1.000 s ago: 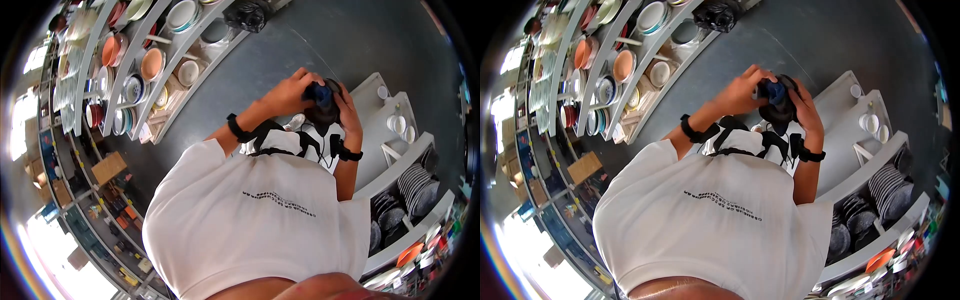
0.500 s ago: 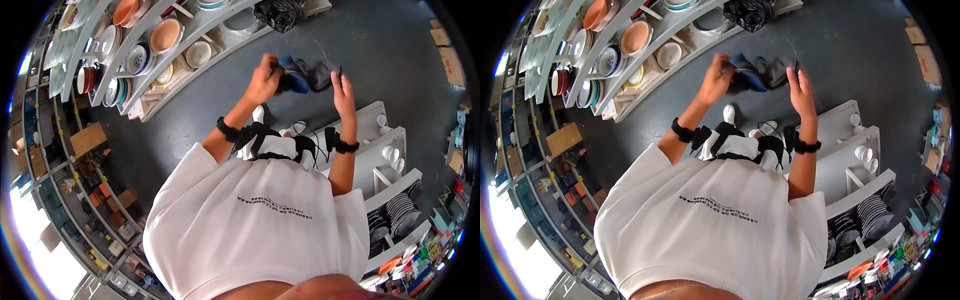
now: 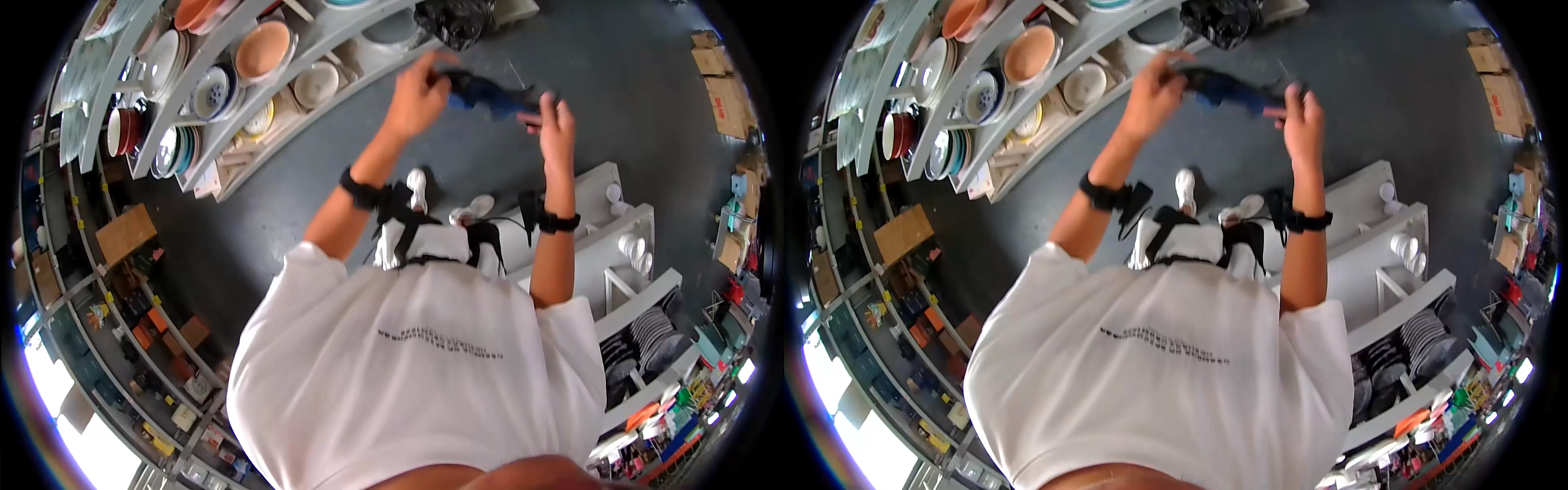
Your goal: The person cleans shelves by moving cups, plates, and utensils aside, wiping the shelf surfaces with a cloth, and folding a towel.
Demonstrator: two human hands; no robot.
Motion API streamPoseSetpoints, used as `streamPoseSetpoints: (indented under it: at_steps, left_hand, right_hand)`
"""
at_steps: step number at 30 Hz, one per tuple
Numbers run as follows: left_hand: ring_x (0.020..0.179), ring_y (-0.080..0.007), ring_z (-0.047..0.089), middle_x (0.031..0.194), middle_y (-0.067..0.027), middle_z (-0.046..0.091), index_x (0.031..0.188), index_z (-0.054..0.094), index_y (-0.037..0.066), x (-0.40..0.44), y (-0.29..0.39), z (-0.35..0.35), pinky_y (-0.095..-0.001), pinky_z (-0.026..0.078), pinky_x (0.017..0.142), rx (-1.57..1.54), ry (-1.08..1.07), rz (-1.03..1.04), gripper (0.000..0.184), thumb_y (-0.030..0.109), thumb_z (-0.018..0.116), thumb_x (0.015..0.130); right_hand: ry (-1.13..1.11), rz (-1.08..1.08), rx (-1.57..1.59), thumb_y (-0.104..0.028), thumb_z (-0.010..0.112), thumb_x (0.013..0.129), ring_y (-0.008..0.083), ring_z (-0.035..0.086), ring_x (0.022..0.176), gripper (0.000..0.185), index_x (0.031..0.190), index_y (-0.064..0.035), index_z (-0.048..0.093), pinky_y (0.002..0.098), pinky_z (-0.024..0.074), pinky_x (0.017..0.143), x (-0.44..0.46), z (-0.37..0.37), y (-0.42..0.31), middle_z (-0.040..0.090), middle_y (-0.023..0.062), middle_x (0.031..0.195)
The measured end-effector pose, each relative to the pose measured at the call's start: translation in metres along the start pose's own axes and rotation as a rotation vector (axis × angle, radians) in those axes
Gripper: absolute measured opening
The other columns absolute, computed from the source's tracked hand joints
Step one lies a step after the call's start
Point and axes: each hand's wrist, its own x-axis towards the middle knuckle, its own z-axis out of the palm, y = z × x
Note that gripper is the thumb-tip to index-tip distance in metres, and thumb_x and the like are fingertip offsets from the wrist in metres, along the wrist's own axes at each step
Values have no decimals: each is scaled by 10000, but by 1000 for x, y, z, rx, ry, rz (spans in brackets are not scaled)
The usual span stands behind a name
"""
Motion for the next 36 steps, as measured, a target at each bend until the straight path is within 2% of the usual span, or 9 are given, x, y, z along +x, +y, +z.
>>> streamPoseSetpoints:
  at_steps: [5, 8, 13, 19, 25, 29, 32, 34, 36]
  left_hand:
    - [554, -73, 491, 662, -14, 558, 1129, 706, 73, -4, 15, -10, -241, 394, 517, -340, -141, -34, 293, 54, 520, 903]
    - [597, -82, 549, 700, -20, 613, 1093, 728, 78, -8, 20, -18, -238, 428, 546, -150, -105, 116, 278, 49, 523, 908]
    - [968, -172, 663, 1012, -92, 705, 1209, 698, 109, 7, -38, -1, -293, 533, 798, -357, -301, -137, 358, 29, 617, 870]
    - [1249, -246, 527, 1407, -155, 499, 1375, 543, 121, -15, -7, 37, -343, 505, 922, 226, -96, 525, 636, 66, 763, 781]
    - [679, -305, 690, 891, -146, 705, 1134, 639, 34, -13, 11, 71, -351, 549, 671, -230, -475, 397, 383, 101, 743, 772]
    - [682, -276, 687, 895, -152, 699, 1191, 639, 38, -25, 65, 30, -342, 547, 668, -517, -477, 393, 441, 58, 717, 757]
    - [776, -278, 678, 779, -153, 659, 980, 688, 3, -42, 89, -11, -377, 548, 704, -470, -472, -66, 184, 41, 560, 852]
    - [992, -253, 673, 1164, -149, 685, 1414, 522, 114, -47, 72, -16, -333, 536, 850, -212, -567, 260, 699, -43, 689, 754]
    - [1275, -289, 517, 1521, -156, 399, 1535, 306, 91, -67, 83, -13, -356, 513, 959, -180, -713, 568, 938, -63, 725, 710]
  right_hand:
    - [12, 37, 5, -271, 555, 1014, 224, 734, 762, 306, 1029, 32, 593, 279, 506, 515, 6, 2, 3, 701, 123, 954]
    - [99, -142, 78, -216, 512, 1035, 252, 668, 1027, 271, 1079, 47, 563, 375, 608, 752, 1, 2, 5, 662, 147, 1046]
    - [1, 118, 638, -167, 491, 1036, 327, 628, 1036, 256, 1147, 63, 499, 510, 589, 923, -10, 4, -10, 606, 205, 1146]
    - [-253, -15, 710, -168, 521, 1027, 275, 678, 968, 156, 1096, -37, 571, 472, 614, 843, -44, 6, -43, 651, 123, 1088]
    - [-182, -171, 650, -161, 509, 1031, 260, 691, 915, 169, 1094, -25, 586, 467, 612, 804, -50, -49, -33, 669, 128, 1107]
    - [-14, -325, 609, -165, 558, 1009, 259, 685, 925, 208, 1140, -7, 594, 481, 597, 817, -104, -65, -67, 666, 122, 1113]
    - [351, -288, 399, -157, 638, 963, 247, 675, 968, 297, 1184, 32, 578, 427, 580, 851, -121, -57, -60, 653, 123, 1131]
    - [397, -75, 545, -114, 661, 943, 228, 656, 1013, 275, 1157, 45, 593, 387, 544, 902, -149, -45, -69, 651, 121, 1131]
    - [212, -85, 531, -124, 583, 988, 231, 611, 1111, 324, 1277, 12, 527, 398, 509, 940, -178, -16, -87, 608, 120, 1234]
